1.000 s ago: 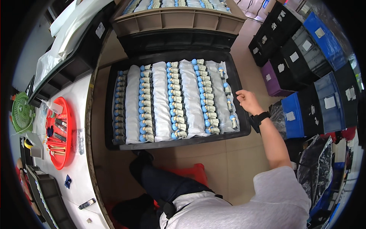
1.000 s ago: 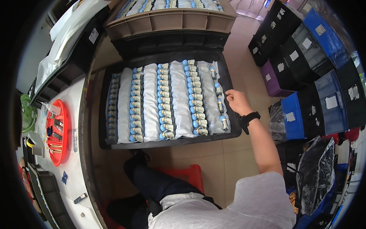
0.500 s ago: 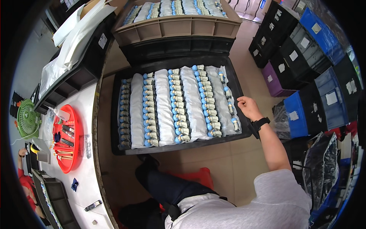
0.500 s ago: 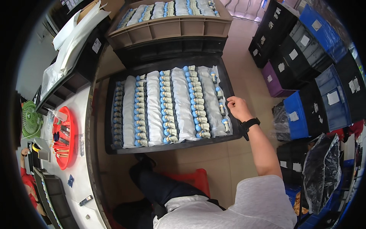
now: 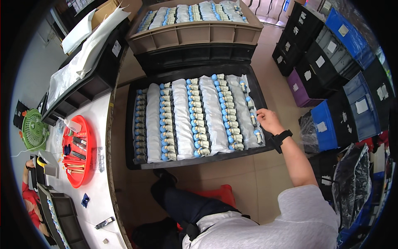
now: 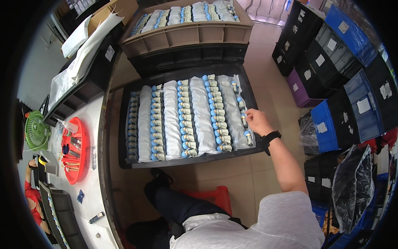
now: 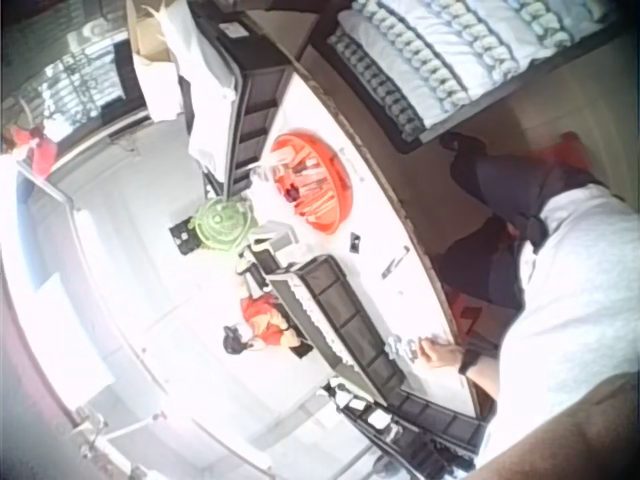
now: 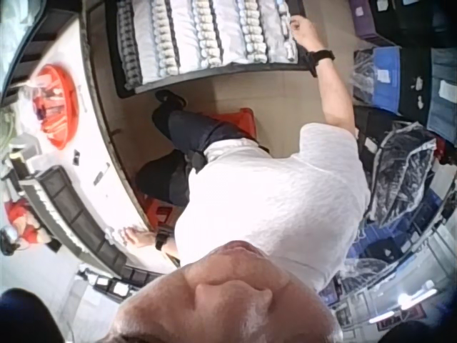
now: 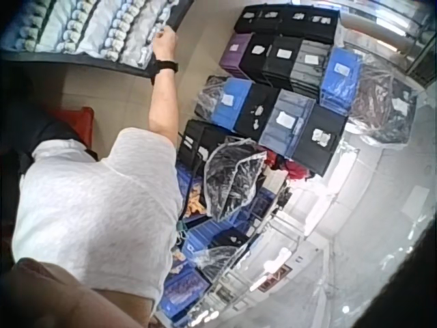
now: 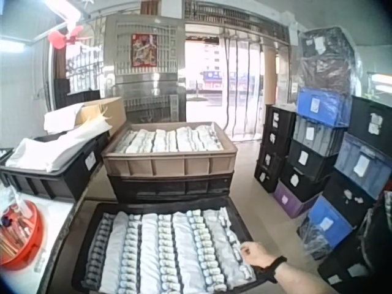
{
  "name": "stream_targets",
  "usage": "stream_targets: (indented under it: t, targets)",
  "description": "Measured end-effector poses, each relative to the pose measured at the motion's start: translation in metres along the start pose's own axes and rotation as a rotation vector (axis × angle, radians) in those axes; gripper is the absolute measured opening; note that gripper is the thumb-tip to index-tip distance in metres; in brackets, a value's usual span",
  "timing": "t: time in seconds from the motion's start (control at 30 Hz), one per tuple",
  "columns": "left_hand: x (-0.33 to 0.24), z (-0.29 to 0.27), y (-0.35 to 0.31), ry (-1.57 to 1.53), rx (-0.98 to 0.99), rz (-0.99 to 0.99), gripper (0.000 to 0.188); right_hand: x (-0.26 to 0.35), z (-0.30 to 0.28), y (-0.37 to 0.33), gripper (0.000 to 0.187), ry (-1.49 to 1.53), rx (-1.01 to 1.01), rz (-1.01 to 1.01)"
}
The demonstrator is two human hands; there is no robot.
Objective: The person assembles small blue and white figurines by hand, picking them from a tray and placing them into a storage bin. The person repeatedly handles the figurines, aligns parts, and places them into rows within the bin.
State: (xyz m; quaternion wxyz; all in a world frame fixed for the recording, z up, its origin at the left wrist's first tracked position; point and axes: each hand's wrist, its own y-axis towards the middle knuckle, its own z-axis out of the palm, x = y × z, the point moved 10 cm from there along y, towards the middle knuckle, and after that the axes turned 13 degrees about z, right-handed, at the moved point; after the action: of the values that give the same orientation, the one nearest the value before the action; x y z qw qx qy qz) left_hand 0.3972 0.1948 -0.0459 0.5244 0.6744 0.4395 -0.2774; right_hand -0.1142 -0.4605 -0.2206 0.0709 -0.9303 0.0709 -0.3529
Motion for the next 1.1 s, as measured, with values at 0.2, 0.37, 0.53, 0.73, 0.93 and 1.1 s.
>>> stream_targets:
  t: [0.2,0.37,0.53,0.73,0.93,1.1]
  targets:
    - [0.000,0.003,-0.003,0.021,0.023,-0.026,0.022,0.052,0.043,-0.013,0.032,-0.059,0.313,-0.088]
    - [0.004,0.002,-0.004,0.058,0.043,-0.069,0.022,0.078,0.060,-0.011,0.033,-0.155,0.407,-0.176]
    - [0.006,0.005,-0.004,0.110,0.066,-0.108,0.022,0.075,0.083,-0.023,0.032,-0.313,0.537,-0.181]
    - [0.006,0.011,-0.005,0.145,0.097,-0.139,0.023,0.055,0.094,-0.033,0.030,-0.355,0.571,-0.202]
    - [0.022,-0.007,-0.010,0.164,0.049,-0.162,0.023,0.073,0.080,-0.033,0.026,-0.221,0.429,-0.316]
    - [0.017,-0.025,-0.008,0.121,-0.161,-0.127,0.023,0.095,0.071,-0.053,0.027,-0.162,0.358,-0.350]
